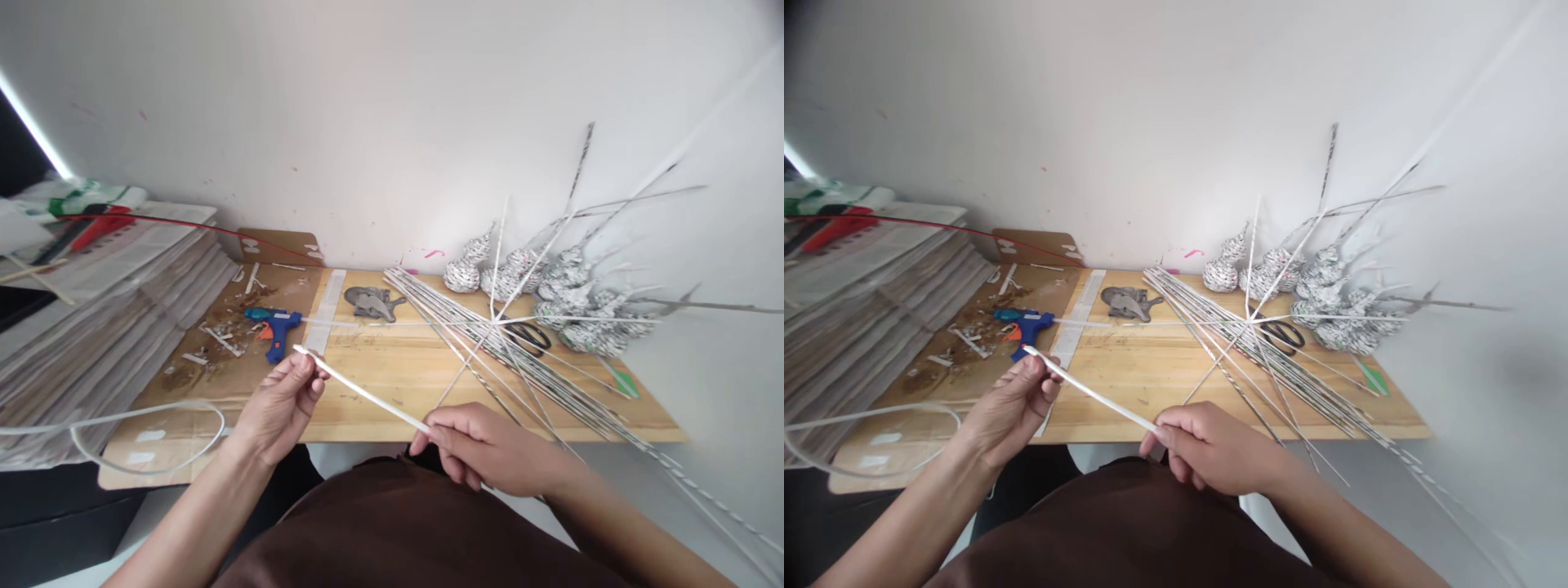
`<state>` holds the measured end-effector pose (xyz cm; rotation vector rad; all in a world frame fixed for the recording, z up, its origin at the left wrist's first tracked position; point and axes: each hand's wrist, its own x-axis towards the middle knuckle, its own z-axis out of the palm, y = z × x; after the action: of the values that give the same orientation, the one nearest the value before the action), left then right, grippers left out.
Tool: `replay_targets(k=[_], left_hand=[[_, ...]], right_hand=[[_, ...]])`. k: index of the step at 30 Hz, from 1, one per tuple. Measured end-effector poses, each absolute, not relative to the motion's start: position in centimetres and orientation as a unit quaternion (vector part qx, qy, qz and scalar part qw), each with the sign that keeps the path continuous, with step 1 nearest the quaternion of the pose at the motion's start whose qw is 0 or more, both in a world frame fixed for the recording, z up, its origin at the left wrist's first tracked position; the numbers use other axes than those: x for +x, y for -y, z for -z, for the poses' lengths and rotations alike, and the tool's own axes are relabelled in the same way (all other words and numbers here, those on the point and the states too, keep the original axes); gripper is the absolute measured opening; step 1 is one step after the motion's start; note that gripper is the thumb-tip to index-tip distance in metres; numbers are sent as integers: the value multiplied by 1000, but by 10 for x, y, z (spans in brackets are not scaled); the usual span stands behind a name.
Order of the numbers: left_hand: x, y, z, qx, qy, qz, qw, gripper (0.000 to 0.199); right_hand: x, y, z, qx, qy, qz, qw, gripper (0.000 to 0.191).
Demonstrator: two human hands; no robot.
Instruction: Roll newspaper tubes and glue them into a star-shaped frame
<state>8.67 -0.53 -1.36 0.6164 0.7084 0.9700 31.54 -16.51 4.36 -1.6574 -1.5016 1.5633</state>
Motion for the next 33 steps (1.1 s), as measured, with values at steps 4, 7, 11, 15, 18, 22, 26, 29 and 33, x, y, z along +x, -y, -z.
replay_targets(k=[4, 7, 11, 15, 18, 22, 26, 29, 33], left_hand=[[86, 6, 20, 361, -377, -396, 756, 26], [74, 6, 26, 465, -412, -407, 670, 23], [49, 6, 31, 604, -443, -410, 521, 27], [32, 11, 29, 641, -497, -397, 429, 19], [24, 16, 30, 726, -459, -376, 348, 41], [13, 19, 43, 873, -363, -271, 180, 59], [3, 16, 58, 917, -324, -215, 92, 50], [-2, 16, 61, 921, -307, -231, 72, 33], [-3, 23, 50, 895, -325, -277, 128, 16]], right_hand=[[339, 172, -55, -666, 599, -399, 195, 37], [370, 159, -51, -739, 618, -205, 173, 34], [419, 124, -30, -799, 591, -35, 106, 32], [442, 89, -14, -800, 593, 27, 86, 36], [430, 70, -12, -759, 629, 90, 141, 36], [389, 54, -9, -680, 691, -2, 246, 26], [346, 41, 0, -596, 763, -102, 230, 20], [327, 32, 10, -555, 796, -111, 212, 19], [316, 27, 23, -527, 815, -98, 220, 17]])
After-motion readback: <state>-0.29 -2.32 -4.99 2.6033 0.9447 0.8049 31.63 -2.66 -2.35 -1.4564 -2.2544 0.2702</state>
